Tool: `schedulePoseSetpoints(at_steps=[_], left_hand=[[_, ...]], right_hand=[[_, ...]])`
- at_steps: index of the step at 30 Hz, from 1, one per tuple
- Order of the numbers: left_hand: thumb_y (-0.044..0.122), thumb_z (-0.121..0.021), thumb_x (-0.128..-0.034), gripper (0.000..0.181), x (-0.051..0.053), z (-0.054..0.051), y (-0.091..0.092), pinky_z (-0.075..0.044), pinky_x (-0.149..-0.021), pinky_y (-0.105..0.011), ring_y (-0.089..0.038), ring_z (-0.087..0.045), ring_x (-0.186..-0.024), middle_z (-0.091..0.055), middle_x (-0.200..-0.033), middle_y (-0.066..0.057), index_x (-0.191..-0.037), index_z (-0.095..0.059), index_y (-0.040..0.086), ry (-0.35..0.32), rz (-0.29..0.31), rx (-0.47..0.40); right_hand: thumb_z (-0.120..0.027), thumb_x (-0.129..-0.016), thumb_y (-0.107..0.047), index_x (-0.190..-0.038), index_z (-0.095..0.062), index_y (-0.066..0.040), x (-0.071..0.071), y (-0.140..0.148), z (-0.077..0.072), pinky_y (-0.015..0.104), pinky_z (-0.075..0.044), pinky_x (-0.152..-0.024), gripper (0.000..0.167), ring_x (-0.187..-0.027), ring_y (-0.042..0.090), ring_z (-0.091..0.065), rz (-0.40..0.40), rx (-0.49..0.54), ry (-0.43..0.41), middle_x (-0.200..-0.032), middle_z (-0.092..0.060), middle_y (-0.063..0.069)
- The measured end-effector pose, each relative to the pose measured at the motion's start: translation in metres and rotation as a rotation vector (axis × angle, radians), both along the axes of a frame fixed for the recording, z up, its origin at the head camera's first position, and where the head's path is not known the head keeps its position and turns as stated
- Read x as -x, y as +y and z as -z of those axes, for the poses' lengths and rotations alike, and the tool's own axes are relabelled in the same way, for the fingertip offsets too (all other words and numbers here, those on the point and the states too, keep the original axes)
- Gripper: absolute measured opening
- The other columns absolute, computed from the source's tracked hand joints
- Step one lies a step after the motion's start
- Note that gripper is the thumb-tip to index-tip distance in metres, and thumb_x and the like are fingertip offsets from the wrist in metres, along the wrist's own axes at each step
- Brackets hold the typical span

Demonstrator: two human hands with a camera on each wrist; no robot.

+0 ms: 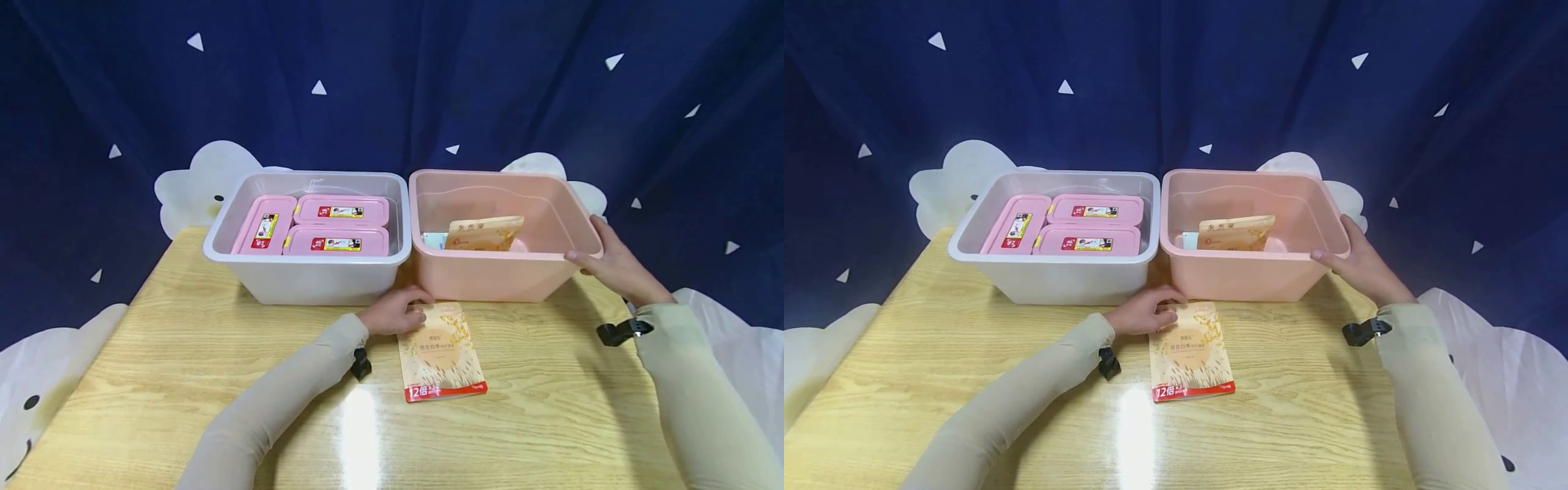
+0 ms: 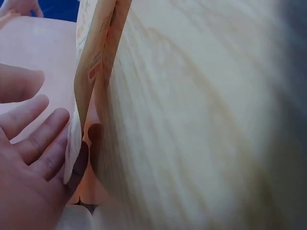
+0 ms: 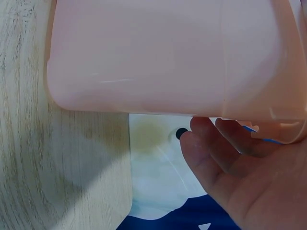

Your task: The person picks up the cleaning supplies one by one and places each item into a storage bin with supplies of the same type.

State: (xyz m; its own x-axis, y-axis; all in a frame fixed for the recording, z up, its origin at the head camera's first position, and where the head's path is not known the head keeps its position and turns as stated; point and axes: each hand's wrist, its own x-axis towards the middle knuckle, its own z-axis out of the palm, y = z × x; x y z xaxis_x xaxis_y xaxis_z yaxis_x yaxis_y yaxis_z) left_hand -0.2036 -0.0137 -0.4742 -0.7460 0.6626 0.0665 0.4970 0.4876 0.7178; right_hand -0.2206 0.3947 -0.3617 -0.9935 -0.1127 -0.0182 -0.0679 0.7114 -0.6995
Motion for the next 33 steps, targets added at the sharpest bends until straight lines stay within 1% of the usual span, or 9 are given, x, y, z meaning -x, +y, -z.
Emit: schedulePoseSetpoints(at_steps=[3, 8, 11, 14, 17, 23, 25, 31, 33], left_hand=[[0.014, -0.065, -0.0903, 0.04, 0.0, -0.001, 0.0, -0.048, -0.106, -0.035, -0.022, -0.058, -0.117, -0.063, -0.129, -0.011, -0.129, -0.062, 0.005, -0.039, -0.011, -0.004], [0.014, -0.066, -0.09, 0.041, 0.004, -0.006, 0.0, -0.047, -0.106, -0.034, -0.021, -0.058, -0.119, -0.064, -0.131, -0.007, -0.13, -0.062, 0.008, -0.124, -0.014, -0.02], [0.012, -0.067, -0.0903, 0.041, 0.007, -0.009, -0.001, -0.045, -0.109, -0.034, -0.021, -0.057, -0.124, -0.064, -0.133, -0.007, -0.131, -0.062, 0.009, -0.209, 0.01, -0.037], [0.013, -0.067, -0.0911, 0.043, 0.009, -0.01, -0.001, -0.043, -0.112, -0.035, -0.022, -0.055, -0.129, -0.062, -0.137, -0.008, -0.133, -0.061, 0.009, -0.294, 0.06, -0.03], [0.015, -0.066, -0.0918, 0.045, 0.009, -0.009, 0.0, -0.041, -0.114, -0.036, -0.024, -0.054, -0.132, -0.06, -0.141, -0.008, -0.135, -0.059, 0.01, -0.362, 0.093, -0.024], [0.014, -0.066, -0.0908, 0.045, 0.009, -0.008, 0.001, -0.04, -0.116, -0.036, -0.023, -0.053, -0.133, -0.06, -0.141, -0.007, -0.135, -0.059, 0.01, -0.383, 0.103, -0.024], [0.011, -0.066, -0.0904, 0.045, 0.009, -0.008, 0.002, -0.039, -0.116, -0.036, -0.024, -0.052, -0.134, -0.06, -0.141, -0.008, -0.135, -0.059, 0.009, -0.382, 0.123, -0.029], [0.004, -0.065, -0.0898, 0.048, 0.009, -0.009, 0.005, -0.038, -0.117, -0.036, -0.023, -0.049, -0.136, -0.056, -0.145, -0.009, -0.137, -0.058, 0.008, -0.386, 0.196, -0.015], [0.002, -0.065, -0.0892, 0.048, 0.008, -0.01, 0.006, -0.036, -0.119, -0.036, -0.023, -0.047, -0.138, -0.055, -0.147, -0.008, -0.136, -0.059, 0.009, -0.397, 0.192, -0.027]], right_hand=[[-0.063, -0.095, -0.033, -0.16, -0.007, -0.021, 0.001, 0.0, 0.0, 0.023, -0.05, -0.073, 0.087, -0.116, 0.019, -0.045, 0.003, -0.003, 0.003, -0.15, -0.035, 0.025], [-0.064, -0.095, -0.033, -0.16, -0.008, -0.02, 0.003, 0.001, 0.0, 0.027, -0.052, -0.075, 0.086, -0.11, 0.011, -0.046, 0.001, -0.011, 0.015, -0.149, -0.036, 0.024], [-0.063, -0.095, -0.034, -0.16, -0.007, -0.02, 0.002, 0.002, 0.001, 0.031, -0.053, -0.077, 0.087, -0.115, 0.018, -0.046, 0.001, -0.015, 0.01, -0.15, -0.035, 0.024], [-0.062, -0.095, -0.035, -0.16, -0.005, -0.02, 0.0, 0.002, 0.002, 0.034, -0.053, -0.079, 0.087, -0.12, 0.028, -0.044, 0.004, -0.017, -0.003, -0.151, -0.034, 0.025], [-0.062, -0.096, -0.034, -0.16, -0.004, -0.02, -0.003, 0.004, 0.002, 0.033, -0.053, -0.078, 0.088, -0.124, 0.033, -0.043, 0.007, -0.013, -0.009, -0.152, -0.032, 0.026], [-0.062, -0.095, -0.033, -0.16, -0.005, -0.021, -0.002, 0.004, 0.004, 0.026, -0.052, -0.074, 0.088, -0.123, 0.031, -0.043, 0.004, -0.011, 0.002, -0.152, -0.033, 0.025], [-0.062, -0.095, -0.033, -0.16, -0.006, -0.021, -0.001, 0.003, 0.004, 0.024, -0.051, -0.073, 0.087, -0.122, 0.029, -0.043, 0.007, -0.011, 0.008, -0.152, -0.034, 0.025], [-0.062, -0.095, -0.031, -0.16, -0.005, -0.015, 0.0, 0.001, 0.003, 0.018, -0.05, -0.069, 0.088, -0.121, 0.035, -0.044, -0.003, 0.007, 0.023, -0.151, -0.032, 0.029], [-0.063, -0.095, -0.032, -0.16, -0.006, -0.016, 0.0, 0.001, 0.002, 0.017, -0.05, -0.069, 0.088, -0.117, 0.027, -0.047, 0.001, 0.006, 0.025, -0.151, -0.033, 0.028]])
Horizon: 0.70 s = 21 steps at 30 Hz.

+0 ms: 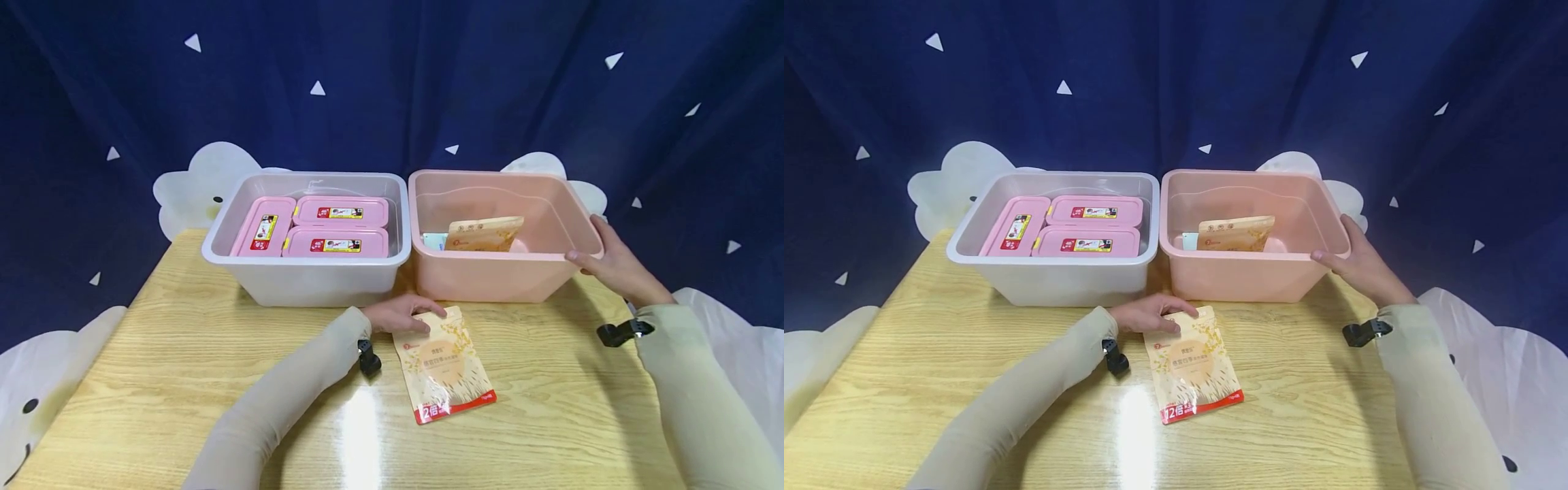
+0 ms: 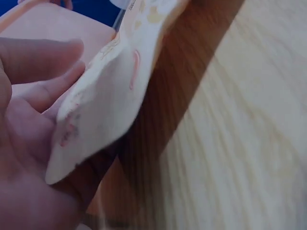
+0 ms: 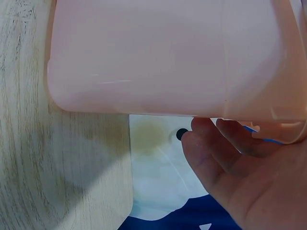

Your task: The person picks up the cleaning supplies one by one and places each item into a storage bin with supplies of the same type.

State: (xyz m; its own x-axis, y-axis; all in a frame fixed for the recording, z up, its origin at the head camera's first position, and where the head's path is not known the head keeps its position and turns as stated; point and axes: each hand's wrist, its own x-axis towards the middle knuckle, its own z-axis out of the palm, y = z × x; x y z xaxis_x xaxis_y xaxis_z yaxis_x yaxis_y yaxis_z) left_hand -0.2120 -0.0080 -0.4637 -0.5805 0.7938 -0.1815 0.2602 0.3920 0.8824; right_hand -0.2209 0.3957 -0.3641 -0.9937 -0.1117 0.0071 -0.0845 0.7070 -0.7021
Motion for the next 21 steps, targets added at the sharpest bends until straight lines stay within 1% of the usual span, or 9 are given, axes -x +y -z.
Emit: schedulePoseSetpoints(at_steps=[2, 4, 6, 8, 12, 16, 19, 21], left_hand=[[-0.002, -0.063, -0.0886, 0.048, -0.002, -0.002, 0.001, -0.032, -0.121, -0.038, -0.024, -0.044, -0.142, -0.054, -0.147, -0.008, -0.135, -0.059, 0.01, -0.023, -0.008, -0.024], [-0.004, -0.063, -0.0883, 0.049, -0.004, -0.005, 0.002, -0.03, -0.123, -0.038, -0.024, -0.041, -0.145, -0.054, -0.148, -0.006, -0.135, -0.06, 0.011, -0.032, -0.007, -0.044], [-0.005, -0.062, -0.0885, 0.049, -0.006, -0.01, 0.004, -0.028, -0.124, -0.038, -0.024, -0.039, -0.147, -0.055, -0.148, -0.005, -0.135, -0.06, 0.011, -0.033, 0.002, -0.067], [-0.006, -0.062, -0.0887, 0.049, -0.009, -0.016, 0.005, -0.029, -0.123, -0.038, -0.023, -0.04, -0.146, -0.055, -0.147, -0.004, -0.135, -0.06, 0.011, -0.019, 0.015, -0.081], [-0.006, -0.062, -0.0888, 0.051, -0.015, -0.032, 0.008, -0.031, -0.122, -0.037, -0.024, -0.041, -0.145, -0.056, -0.146, -0.003, -0.136, -0.059, 0.013, 0.023, 0.041, -0.102], [-0.004, -0.062, -0.0898, 0.05, -0.02, -0.047, 0.011, -0.033, -0.121, -0.035, -0.024, -0.043, -0.144, -0.057, -0.145, -0.001, -0.137, -0.059, 0.014, 0.064, 0.064, -0.088], [-0.003, -0.062, -0.0904, 0.05, -0.022, -0.058, 0.014, -0.033, -0.121, -0.032, -0.022, -0.044, -0.144, -0.057, -0.145, 0.0, -0.137, -0.059, 0.015, 0.092, 0.079, -0.063], [-0.002, -0.062, -0.0908, 0.049, -0.023, -0.066, 0.015, -0.034, -0.12, -0.03, -0.021, -0.044, -0.143, -0.057, -0.145, 0.0, -0.137, -0.059, 0.015, 0.122, 0.083, -0.044]], right_hand=[[-0.063, -0.095, -0.033, -0.16, -0.007, -0.016, 0.0, 0.0, 0.0, 0.017, -0.05, -0.069, 0.088, -0.111, 0.015, -0.048, 0.0, -0.003, 0.004, -0.15, -0.034, 0.028], [-0.063, -0.095, -0.033, -0.16, -0.008, -0.017, 0.0, 0.001, 0.0, 0.018, -0.051, -0.07, 0.086, -0.105, 0.002, -0.046, 0.001, -0.005, 0.002, -0.149, -0.036, 0.026], [-0.063, -0.095, -0.033, -0.16, -0.009, -0.017, -0.001, 0.001, 0.0, 0.02, -0.052, -0.07, 0.086, -0.101, -0.005, -0.043, 0.002, -0.008, 0.002, -0.148, -0.036, 0.025], [-0.063, -0.095, -0.032, -0.159, -0.01, -0.016, -0.002, 0.002, 0.0, 0.02, -0.052, -0.07, 0.085, -0.1, -0.006, -0.043, -0.002, -0.008, 0.007, -0.147, -0.037, 0.025], [-0.063, -0.095, -0.032, -0.16, -0.009, -0.017, -0.003, 0.001, -0.001, 0.019, -0.051, -0.07, 0.085, -0.104, 0.0, -0.044, -0.003, -0.007, 0.005, -0.148, -0.037, 0.025], [-0.063, -0.095, -0.035, -0.16, -0.007, -0.019, -0.002, 0.0, -0.002, 0.019, -0.05, -0.071, 0.087, -0.107, 0.005, -0.044, 0.006, -0.01, -0.017, -0.15, -0.035, 0.025], [-0.062, -0.095, -0.036, -0.16, -0.007, -0.02, -0.002, 0.0, -0.002, 0.018, -0.05, -0.072, 0.087, -0.107, 0.005, -0.044, 0.006, -0.01, -0.017, -0.15, -0.035, 0.025], [-0.062, -0.095, -0.035, -0.16, -0.007, -0.019, -0.003, 0.0, -0.002, 0.018, -0.051, -0.071, 0.087, -0.106, 0.003, -0.044, 0.004, -0.008, -0.011, -0.15, -0.035, 0.025]])
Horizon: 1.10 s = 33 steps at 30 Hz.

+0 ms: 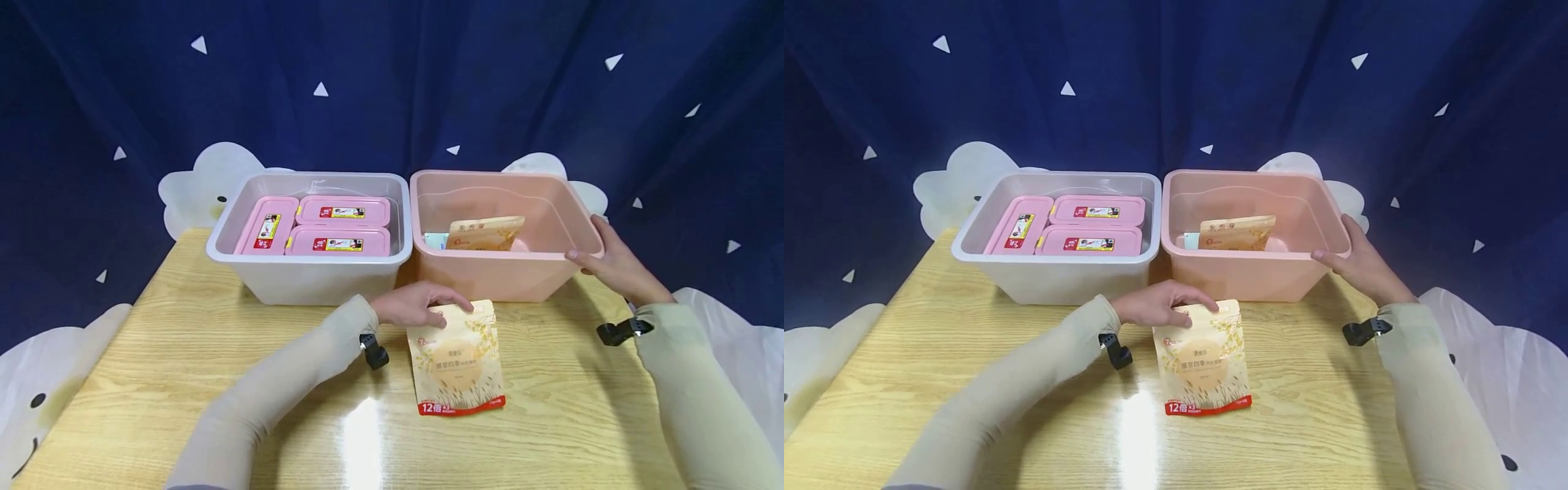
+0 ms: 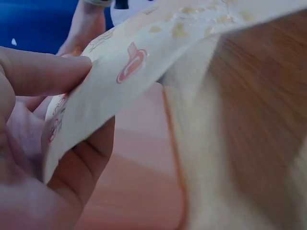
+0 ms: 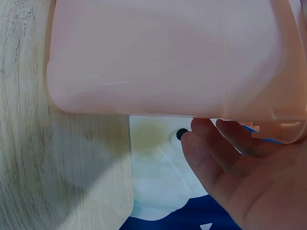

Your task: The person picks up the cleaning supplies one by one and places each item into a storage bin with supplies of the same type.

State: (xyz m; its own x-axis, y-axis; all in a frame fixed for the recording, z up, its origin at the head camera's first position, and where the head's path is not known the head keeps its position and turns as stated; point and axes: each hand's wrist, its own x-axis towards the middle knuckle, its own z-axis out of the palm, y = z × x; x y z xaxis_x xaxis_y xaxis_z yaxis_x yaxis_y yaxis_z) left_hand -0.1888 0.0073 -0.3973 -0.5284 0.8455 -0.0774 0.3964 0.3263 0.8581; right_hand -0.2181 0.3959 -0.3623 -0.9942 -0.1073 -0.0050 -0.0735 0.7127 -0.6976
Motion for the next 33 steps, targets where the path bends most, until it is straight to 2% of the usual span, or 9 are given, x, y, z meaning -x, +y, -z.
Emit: schedulePoseSetpoints(at_steps=[7, 9, 11, 14, 17, 21, 23, 29, 33], left_hand=[[-0.001, -0.06, -0.0916, 0.048, 0.002, -0.028, 0.003, -0.042, -0.111, -0.022, -0.016, -0.049, -0.139, -0.059, -0.143, 0.002, -0.135, -0.061, 0.019, 0.146, -0.015, 0.02], [-0.001, -0.06, -0.0921, 0.048, 0.002, -0.035, 0.004, -0.045, -0.104, -0.018, -0.015, -0.05, -0.138, -0.059, -0.143, 0.003, -0.135, -0.061, 0.02, 0.159, -0.006, 0.026], [-0.002, -0.059, -0.0923, 0.048, 0.001, -0.042, 0.007, -0.05, -0.088, -0.017, -0.014, -0.049, -0.139, -0.059, -0.143, 0.002, -0.135, -0.061, 0.02, 0.152, 0.01, 0.032], [-0.004, -0.057, -0.0921, 0.049, 0.0, -0.053, 0.011, -0.046, -0.07, -0.017, -0.01, -0.052, -0.134, -0.059, -0.143, 0.002, -0.135, -0.061, 0.019, 0.134, 0.035, 0.038], [-0.006, -0.056, -0.0911, 0.049, 0.001, -0.069, 0.011, -0.044, -0.073, -0.018, -0.007, -0.053, -0.13, -0.06, -0.142, 0.002, -0.133, -0.062, 0.019, 0.131, 0.038, 0.025], [-0.01, -0.057, -0.0888, 0.05, 0.007, -0.103, 0.005, -0.045, -0.094, -0.016, -0.005, -0.052, -0.128, -0.059, -0.142, 0.0, -0.132, -0.064, 0.015, 0.129, 0.012, -0.03], [-0.011, -0.057, -0.0883, 0.05, 0.011, -0.124, 0.002, -0.046, -0.097, -0.017, -0.006, -0.052, -0.124, -0.059, -0.142, -0.001, -0.131, -0.064, 0.013, 0.121, -0.002, -0.069], [-0.012, -0.056, -0.0891, 0.049, 0.025, -0.187, 0.001, -0.048, -0.098, -0.019, -0.006, -0.057, -0.117, -0.063, -0.137, 0.0, -0.13, -0.065, 0.013, 0.212, -0.027, -0.117], [-0.014, -0.051, -0.0894, 0.05, 0.036, -0.213, 0.007, -0.051, -0.091, -0.021, -0.01, -0.059, -0.111, -0.063, -0.135, -0.001, -0.13, -0.065, 0.012, 0.235, -0.051, -0.149]], right_hand=[[-0.063, -0.095, -0.033, -0.16, -0.008, -0.019, -0.001, 0.002, 0.0, 0.018, -0.051, -0.07, 0.086, -0.103, -0.001, -0.044, -0.003, 0.004, 0.011, -0.148, -0.036, 0.025], [-0.063, -0.095, -0.033, -0.16, -0.008, -0.019, -0.001, 0.002, 0.0, 0.018, -0.051, -0.07, 0.086, -0.104, 0.0, -0.044, -0.003, 0.004, 0.008, -0.148, -0.036, 0.025], [-0.063, -0.095, -0.033, -0.16, -0.008, -0.019, -0.001, 0.003, 0.0, 0.019, -0.051, -0.07, 0.086, -0.103, 0.0, -0.044, -0.002, 0.005, 0.01, -0.148, -0.036, 0.025], [-0.063, -0.095, -0.032, -0.16, -0.008, -0.018, -0.001, 0.003, 0.001, 0.019, -0.051, -0.07, 0.086, -0.103, 0.0, -0.044, -0.006, 0.008, 0.011, -0.148, -0.036, 0.026], [-0.062, -0.095, -0.031, -0.16, -0.007, -0.016, 0.001, 0.002, 0.004, 0.018, -0.05, -0.07, 0.086, -0.108, 0.007, -0.047, -0.009, 0.009, 0.012, -0.149, -0.035, 0.027], [-0.062, -0.096, -0.031, -0.16, -0.003, -0.015, 0.004, -0.001, 0.006, 0.017, -0.05, -0.071, 0.089, -0.119, 0.029, -0.046, -0.015, 0.018, 0.0, -0.151, -0.032, 0.03], [-0.061, -0.096, -0.032, -0.16, 0.0, -0.015, 0.004, -0.002, 0.006, 0.016, -0.049, -0.071, 0.091, -0.123, 0.039, -0.044, -0.015, 0.011, -0.008, -0.152, -0.03, 0.032], [-0.06, -0.097, -0.033, -0.16, 0.003, -0.014, 0.003, -0.001, 0.003, 0.016, -0.05, -0.07, 0.091, -0.123, 0.04, -0.043, -0.011, 0.001, -0.021, -0.153, -0.028, 0.033], [-0.06, -0.097, -0.033, -0.16, -0.001, -0.013, 0.002, 0.0, 0.003, 0.02, -0.051, -0.07, 0.089, -0.12, 0.036, -0.044, -0.01, 0.005, -0.014, -0.151, -0.031, 0.031]])
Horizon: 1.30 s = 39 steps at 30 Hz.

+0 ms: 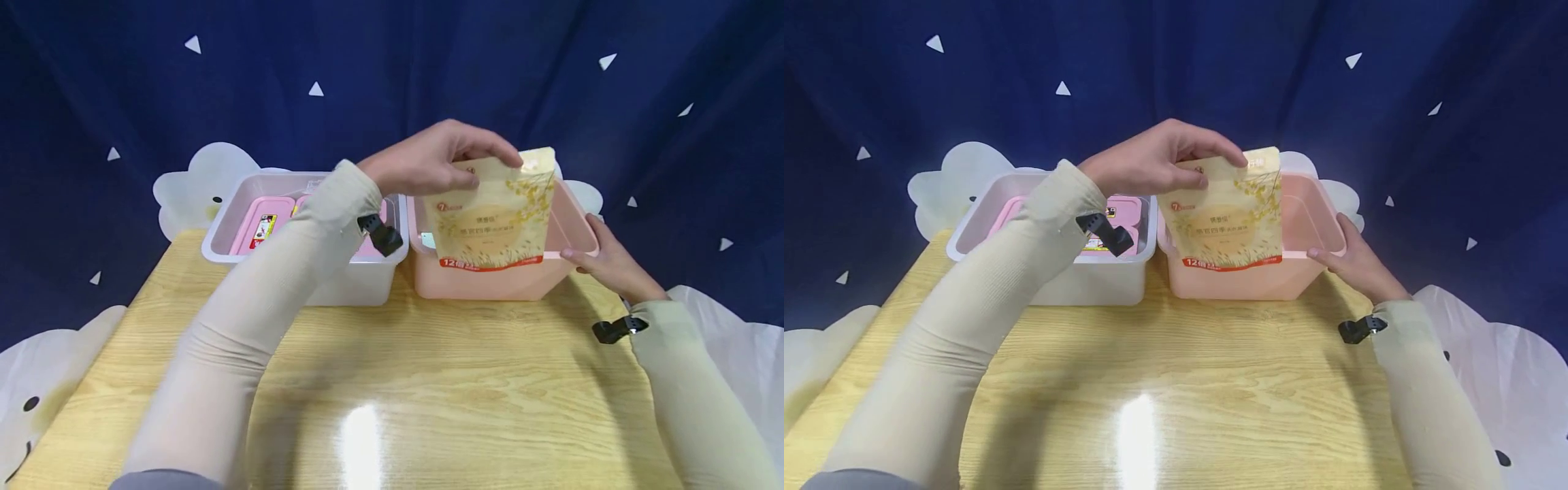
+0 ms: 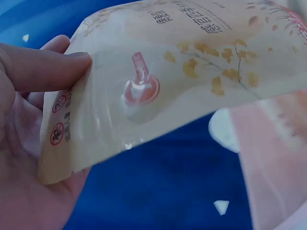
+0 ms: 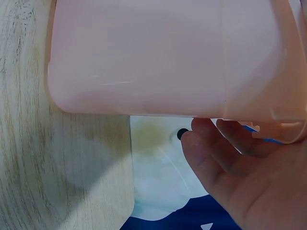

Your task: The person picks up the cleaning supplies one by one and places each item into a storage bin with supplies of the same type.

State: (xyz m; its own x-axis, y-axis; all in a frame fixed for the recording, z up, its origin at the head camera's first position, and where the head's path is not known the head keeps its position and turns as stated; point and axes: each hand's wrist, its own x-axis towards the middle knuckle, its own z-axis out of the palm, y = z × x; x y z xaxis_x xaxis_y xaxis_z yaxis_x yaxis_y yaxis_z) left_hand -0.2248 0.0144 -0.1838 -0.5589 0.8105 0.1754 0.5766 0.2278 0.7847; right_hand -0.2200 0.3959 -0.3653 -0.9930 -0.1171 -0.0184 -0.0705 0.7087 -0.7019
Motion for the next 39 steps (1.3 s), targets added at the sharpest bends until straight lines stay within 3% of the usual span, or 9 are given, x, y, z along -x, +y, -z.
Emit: schedulePoseSetpoints(at_steps=[5, 9, 15, 20, 24, 28, 32, 35, 39], left_hand=[[-0.013, -0.049, -0.0902, 0.048, 0.021, -0.003, 0.007, -0.05, -0.088, -0.021, -0.011, -0.059, -0.11, -0.063, -0.136, -0.006, -0.131, -0.063, 0.007, 0.004, -0.024, -0.094], [-0.012, -0.052, -0.0905, 0.045, 0.038, 0.015, 0.006, -0.051, -0.081, -0.02, -0.013, -0.063, -0.102, -0.065, -0.133, -0.011, -0.132, -0.062, 0.005, -0.053, -0.083, -0.183], [-0.017, -0.053, -0.089, 0.048, 0.055, 0.044, 0.009, -0.052, -0.074, -0.021, -0.014, -0.063, -0.094, -0.066, -0.129, -0.016, -0.133, -0.06, 0.003, -0.198, -0.125, -0.255], [-0.017, -0.053, -0.087, 0.05, 0.06, 0.067, 0.014, -0.05, -0.073, -0.019, -0.013, -0.061, -0.089, -0.067, -0.127, -0.016, -0.131, -0.063, 0.005, -0.203, -0.157, -0.183], [-0.013, -0.053, -0.0877, 0.05, 0.062, 0.08, 0.018, -0.049, -0.076, -0.019, -0.014, -0.059, -0.092, -0.068, -0.127, -0.013, -0.131, -0.064, 0.009, -0.189, -0.193, -0.069], [-0.009, -0.052, -0.0891, 0.051, 0.063, 0.084, 0.02, -0.047, -0.08, -0.019, -0.015, -0.057, -0.099, -0.066, -0.13, -0.005, -0.131, -0.064, 0.016, -0.127, -0.251, 0.028], [-0.008, -0.049, -0.0911, 0.053, 0.066, 0.086, 0.021, -0.044, -0.077, -0.019, -0.013, -0.054, -0.108, -0.061, -0.139, 0.002, -0.133, -0.063, 0.021, -0.042, -0.293, 0.111], [-0.007, -0.049, -0.0926, 0.053, 0.068, 0.089, 0.02, -0.042, -0.07, -0.02, -0.012, -0.053, -0.111, -0.057, -0.144, 0.005, -0.134, -0.062, 0.023, -0.005, -0.305, 0.156], [-0.006, -0.049, -0.093, 0.053, 0.071, 0.095, 0.018, -0.047, -0.08, -0.018, -0.013, -0.055, -0.118, -0.057, -0.145, 0.003, -0.137, -0.06, 0.021, 0.037, -0.294, 0.209]], right_hand=[[-0.06, -0.096, -0.036, -0.16, 0.003, -0.015, -0.002, -0.002, 0.003, 0.03, -0.053, -0.077, 0.092, -0.126, 0.042, -0.042, 0.014, -0.006, -0.027, -0.154, -0.027, 0.032], [-0.061, -0.096, -0.036, -0.16, 0.004, -0.015, -0.002, -0.007, 0.007, 0.035, -0.053, -0.081, 0.094, -0.129, 0.045, -0.04, 0.002, 0.007, -0.035, -0.156, -0.025, 0.032], [-0.063, -0.095, -0.032, -0.16, 0.002, -0.014, -0.004, -0.012, 0.006, 0.019, -0.048, -0.072, 0.094, -0.128, 0.045, -0.041, 0.003, 0.029, -0.014, -0.155, -0.026, 0.031], [-0.063, -0.095, -0.034, -0.16, 0.001, -0.015, -0.007, -0.014, 0.003, 0.019, -0.049, -0.072, 0.094, -0.127, 0.043, -0.041, 0.006, 0.035, -0.012, -0.155, -0.027, 0.031], [-0.063, -0.094, -0.039, -0.16, 0.005, -0.019, -0.008, -0.015, 0.002, 0.031, -0.052, -0.082, 0.097, -0.13, 0.042, -0.04, 0.014, 0.013, -0.041, -0.158, -0.025, 0.028], [-0.063, -0.094, -0.042, -0.16, 0.006, -0.023, -0.006, -0.017, -0.001, 0.038, -0.051, -0.087, 0.098, -0.133, 0.04, -0.04, 0.013, 0.005, -0.044, -0.159, -0.025, 0.025], [-0.064, -0.094, -0.038, -0.161, 0.002, -0.021, -0.007, -0.017, 0.0, 0.025, -0.05, -0.078, 0.095, -0.13, 0.038, -0.041, 0.005, 0.025, -0.034, -0.158, -0.027, 0.025], [-0.064, -0.094, -0.037, -0.161, 0.002, -0.021, -0.007, -0.017, 0.002, 0.021, -0.049, -0.076, 0.095, -0.13, 0.037, -0.04, 0.0, 0.033, -0.038, -0.158, -0.027, 0.025], [-0.064, -0.094, -0.037, -0.161, 0.002, -0.023, -0.006, -0.017, 0.004, 0.027, -0.049, -0.08, 0.095, -0.131, 0.038, -0.04, -0.006, 0.031, -0.039, -0.159, -0.027, 0.024]])
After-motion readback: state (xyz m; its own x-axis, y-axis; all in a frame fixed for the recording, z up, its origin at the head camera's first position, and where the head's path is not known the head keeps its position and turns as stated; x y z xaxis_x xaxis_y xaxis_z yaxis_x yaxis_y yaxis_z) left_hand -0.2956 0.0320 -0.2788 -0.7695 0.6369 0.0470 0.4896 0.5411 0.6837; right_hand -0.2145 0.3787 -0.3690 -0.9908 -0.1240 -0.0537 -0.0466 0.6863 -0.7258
